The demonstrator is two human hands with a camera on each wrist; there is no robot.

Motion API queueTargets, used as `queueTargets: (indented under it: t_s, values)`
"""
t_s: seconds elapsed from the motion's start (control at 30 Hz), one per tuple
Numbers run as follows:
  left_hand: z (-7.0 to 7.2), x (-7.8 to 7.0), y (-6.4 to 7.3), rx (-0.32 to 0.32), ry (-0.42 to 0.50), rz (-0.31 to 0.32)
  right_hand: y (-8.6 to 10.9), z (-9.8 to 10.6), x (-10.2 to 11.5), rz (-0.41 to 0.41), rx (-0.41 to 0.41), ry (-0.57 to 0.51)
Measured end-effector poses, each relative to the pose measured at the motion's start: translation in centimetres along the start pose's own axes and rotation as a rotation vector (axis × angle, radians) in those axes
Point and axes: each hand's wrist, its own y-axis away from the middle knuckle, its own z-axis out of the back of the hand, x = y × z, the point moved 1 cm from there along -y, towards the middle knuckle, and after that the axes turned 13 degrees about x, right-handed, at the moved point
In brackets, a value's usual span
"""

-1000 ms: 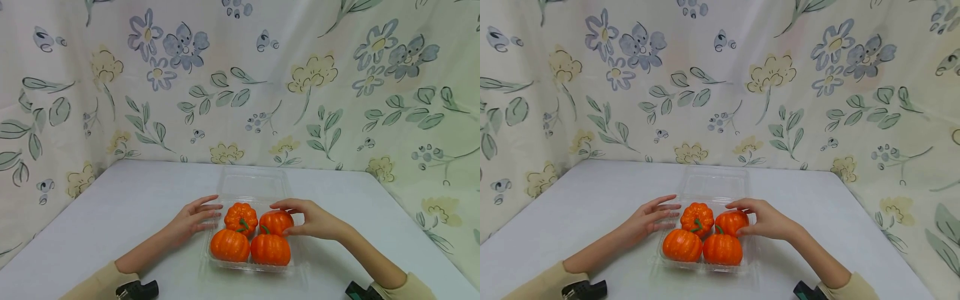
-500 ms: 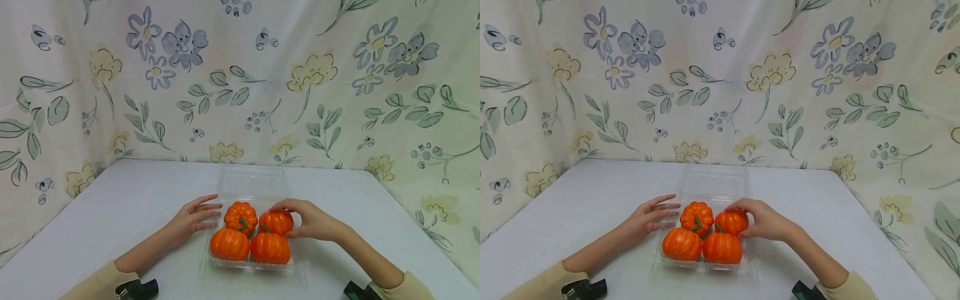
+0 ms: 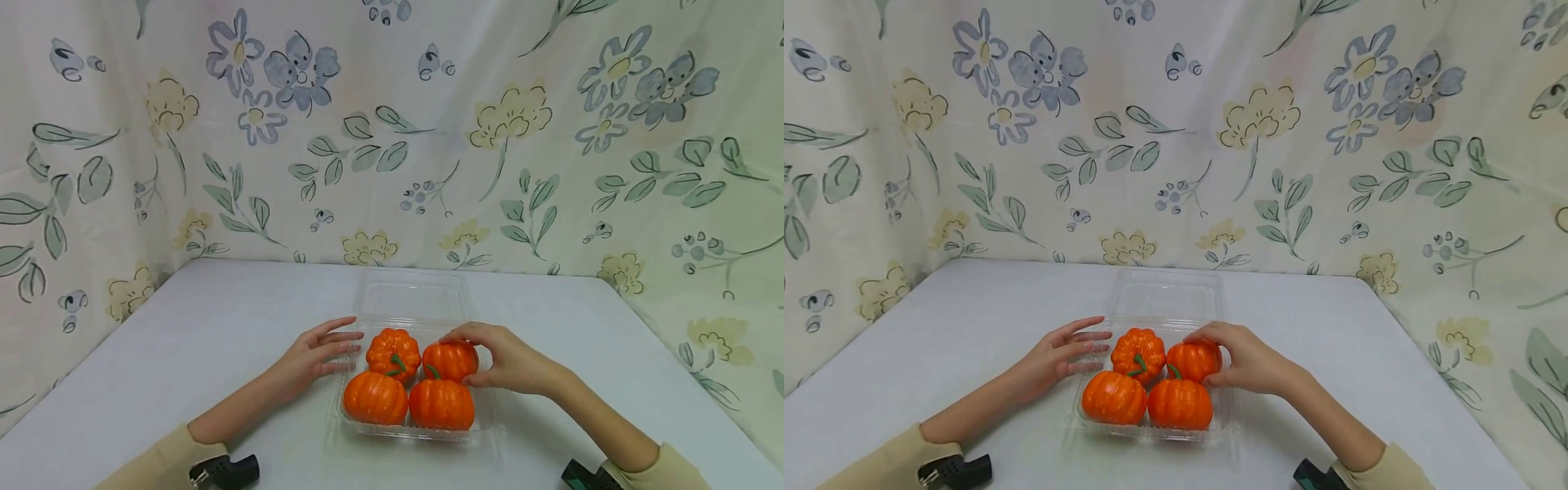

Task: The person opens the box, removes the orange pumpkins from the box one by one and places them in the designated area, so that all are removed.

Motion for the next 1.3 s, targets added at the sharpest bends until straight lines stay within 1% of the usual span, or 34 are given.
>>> queueTargets:
  t_s: [0.2,0.43,0.63,0.9,1.3]
  values:
    - [0.0,-0.1,0.0,0.006,0.0,-0.005,0.1,0.2,0.1,0.01,-0.008,0.012]
    - [0.0,-0.1,0.0,0.007,-0.005,-0.005,0.2,0.5,0.1,0.051,-0.035,0.039]
    - [0.0,-0.1,0.0,0.007,-0.002,-0.006,0.3,0.9,0.1,0.065,-0.045,0.038]
    - [0.0,-0.2,0.0,0.006,-0.009,0.004,0.6,1.6,0.4,0.098,-0.103,0.043]
    - [0.1,0.0,0.0,0.012,-0.009,0.004,1.3,2.6,0.6,0.075,-0.159,0.062]
